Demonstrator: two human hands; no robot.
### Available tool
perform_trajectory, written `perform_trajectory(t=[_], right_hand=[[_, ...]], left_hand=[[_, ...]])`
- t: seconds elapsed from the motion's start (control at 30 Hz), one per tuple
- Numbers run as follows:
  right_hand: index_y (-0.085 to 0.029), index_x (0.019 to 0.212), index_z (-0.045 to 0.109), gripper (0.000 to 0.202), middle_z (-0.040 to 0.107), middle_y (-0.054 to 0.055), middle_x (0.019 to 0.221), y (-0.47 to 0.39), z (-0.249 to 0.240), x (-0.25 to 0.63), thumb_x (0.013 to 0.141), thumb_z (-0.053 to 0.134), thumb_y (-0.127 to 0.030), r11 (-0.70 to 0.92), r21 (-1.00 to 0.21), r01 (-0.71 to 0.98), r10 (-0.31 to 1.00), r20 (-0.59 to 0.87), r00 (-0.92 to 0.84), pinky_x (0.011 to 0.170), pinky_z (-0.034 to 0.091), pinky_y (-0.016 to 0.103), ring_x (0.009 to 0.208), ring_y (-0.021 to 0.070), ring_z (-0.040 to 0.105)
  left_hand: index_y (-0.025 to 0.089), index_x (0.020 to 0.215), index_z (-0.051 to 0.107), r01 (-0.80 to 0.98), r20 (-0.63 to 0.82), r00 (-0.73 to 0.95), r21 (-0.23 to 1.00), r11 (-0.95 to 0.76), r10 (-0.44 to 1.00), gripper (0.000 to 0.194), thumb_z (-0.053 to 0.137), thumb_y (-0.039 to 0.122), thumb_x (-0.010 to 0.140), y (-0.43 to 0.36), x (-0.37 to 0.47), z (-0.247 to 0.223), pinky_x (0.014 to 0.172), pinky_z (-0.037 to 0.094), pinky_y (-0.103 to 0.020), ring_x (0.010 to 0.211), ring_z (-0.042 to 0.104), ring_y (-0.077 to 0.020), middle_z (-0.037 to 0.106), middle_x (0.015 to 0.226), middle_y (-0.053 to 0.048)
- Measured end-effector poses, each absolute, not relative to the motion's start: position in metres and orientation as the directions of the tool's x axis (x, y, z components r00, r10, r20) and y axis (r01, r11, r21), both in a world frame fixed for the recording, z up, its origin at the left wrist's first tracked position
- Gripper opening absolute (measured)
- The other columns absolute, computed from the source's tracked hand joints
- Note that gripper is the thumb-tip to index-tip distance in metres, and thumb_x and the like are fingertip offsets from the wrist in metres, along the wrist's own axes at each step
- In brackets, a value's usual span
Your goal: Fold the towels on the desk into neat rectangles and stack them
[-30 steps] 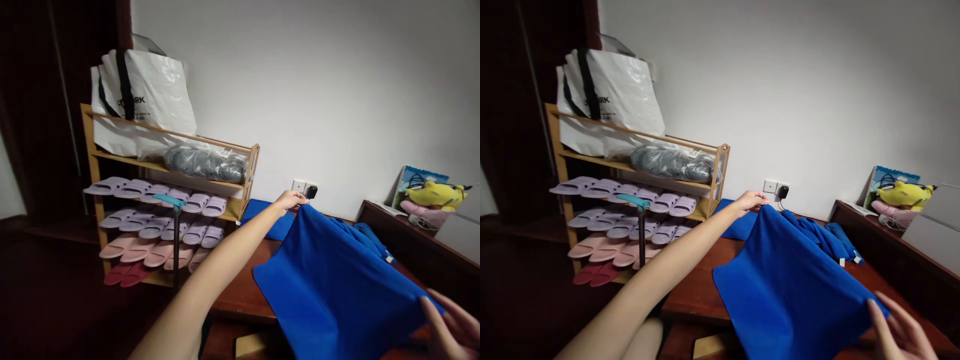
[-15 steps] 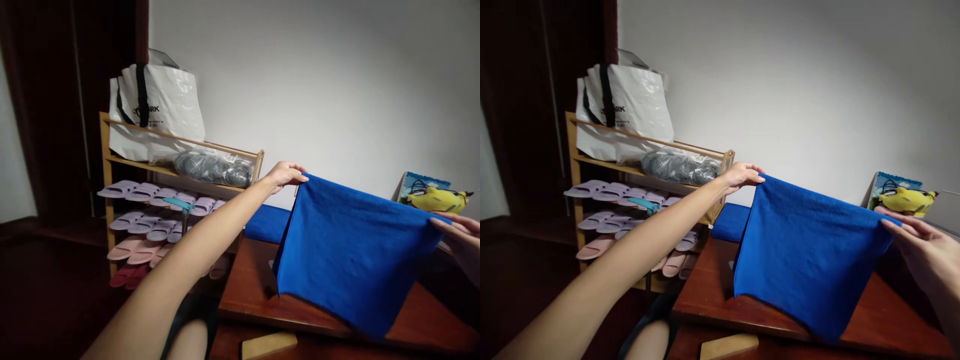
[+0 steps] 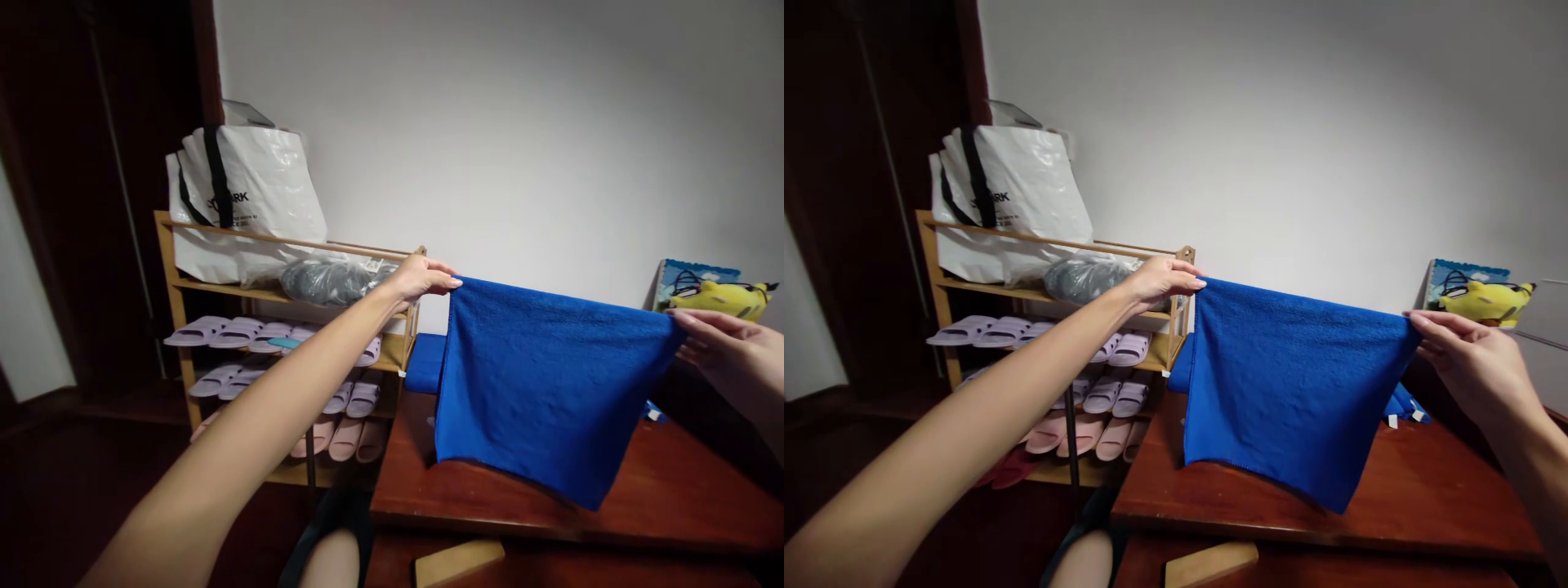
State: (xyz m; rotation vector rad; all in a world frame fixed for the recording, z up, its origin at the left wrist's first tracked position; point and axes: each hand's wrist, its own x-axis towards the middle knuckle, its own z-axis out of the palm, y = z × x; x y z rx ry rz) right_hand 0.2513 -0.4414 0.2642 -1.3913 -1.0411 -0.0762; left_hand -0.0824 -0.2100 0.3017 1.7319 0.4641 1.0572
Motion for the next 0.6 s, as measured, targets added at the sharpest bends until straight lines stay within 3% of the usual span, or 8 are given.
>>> perform_trajectory(t=[0.1, 0.17, 0.4, 0.6], right_hand=[[-0.013, 0.115, 0.061, 0.065, 0.067, 0.015, 0.099, -0.436, 0.266, 0.255, 0.058, 0.078, -0.039, 0.370, -0.865, 0.339, 0.644, 0.502, 0.578, 0.076, 0.054, 0.025, 0.090, 0.0234, 0.065], [-0.016, 0.108, 0.065, 0.062, 0.068, 0.012, 0.100, -0.432, 0.267, 0.256, 0.052, 0.082, -0.035, 0.359, -0.884, 0.300, 0.659, 0.467, 0.589, 0.078, 0.055, 0.024, 0.089, 0.0228, 0.065], [-0.011, 0.092, 0.068, 0.032, 0.068, 0.013, 0.087, -0.423, 0.265, 0.245, 0.064, 0.072, -0.027, 0.526, -0.838, 0.147, 0.621, 0.496, 0.607, 0.072, 0.057, 0.027, 0.080, 0.0196, 0.066], [-0.008, 0.091, 0.069, 0.028, 0.068, 0.014, 0.087, -0.416, 0.258, 0.244, 0.065, 0.069, -0.018, 0.504, -0.854, 0.127, 0.627, 0.463, 0.626, 0.075, 0.056, 0.023, 0.082, 0.0187, 0.066]], left_hand=[[0.009, 0.079, 0.069, -0.190, 0.422, 0.551, 0.904, -0.384, 0.720, 0.018, 0.076, 0.006, 0.062, -0.206, -0.089, 0.302, 0.071, 0.049, -0.025, 0.065, 0.062, -0.0101, 0.068, 0.071, -0.003], [0.009, 0.079, 0.069, -0.214, 0.415, 0.551, 0.909, -0.358, 0.724, 0.020, 0.076, 0.006, 0.061, -0.205, -0.091, 0.303, 0.071, 0.049, -0.025, 0.066, 0.062, -0.0101, 0.068, 0.072, -0.004], [0.007, 0.082, 0.068, -0.242, 0.410, 0.537, 0.912, -0.331, 0.737, 0.019, 0.074, 0.004, 0.064, -0.205, -0.093, 0.306, 0.073, 0.049, -0.025, 0.065, 0.062, -0.0093, 0.068, 0.075, -0.005], [0.009, 0.082, 0.068, -0.249, 0.425, 0.537, 0.905, -0.345, 0.728, 0.021, 0.076, 0.006, 0.063, -0.203, -0.094, 0.302, 0.077, 0.049, -0.029, 0.068, 0.063, -0.0110, 0.068, 0.077, -0.005]])
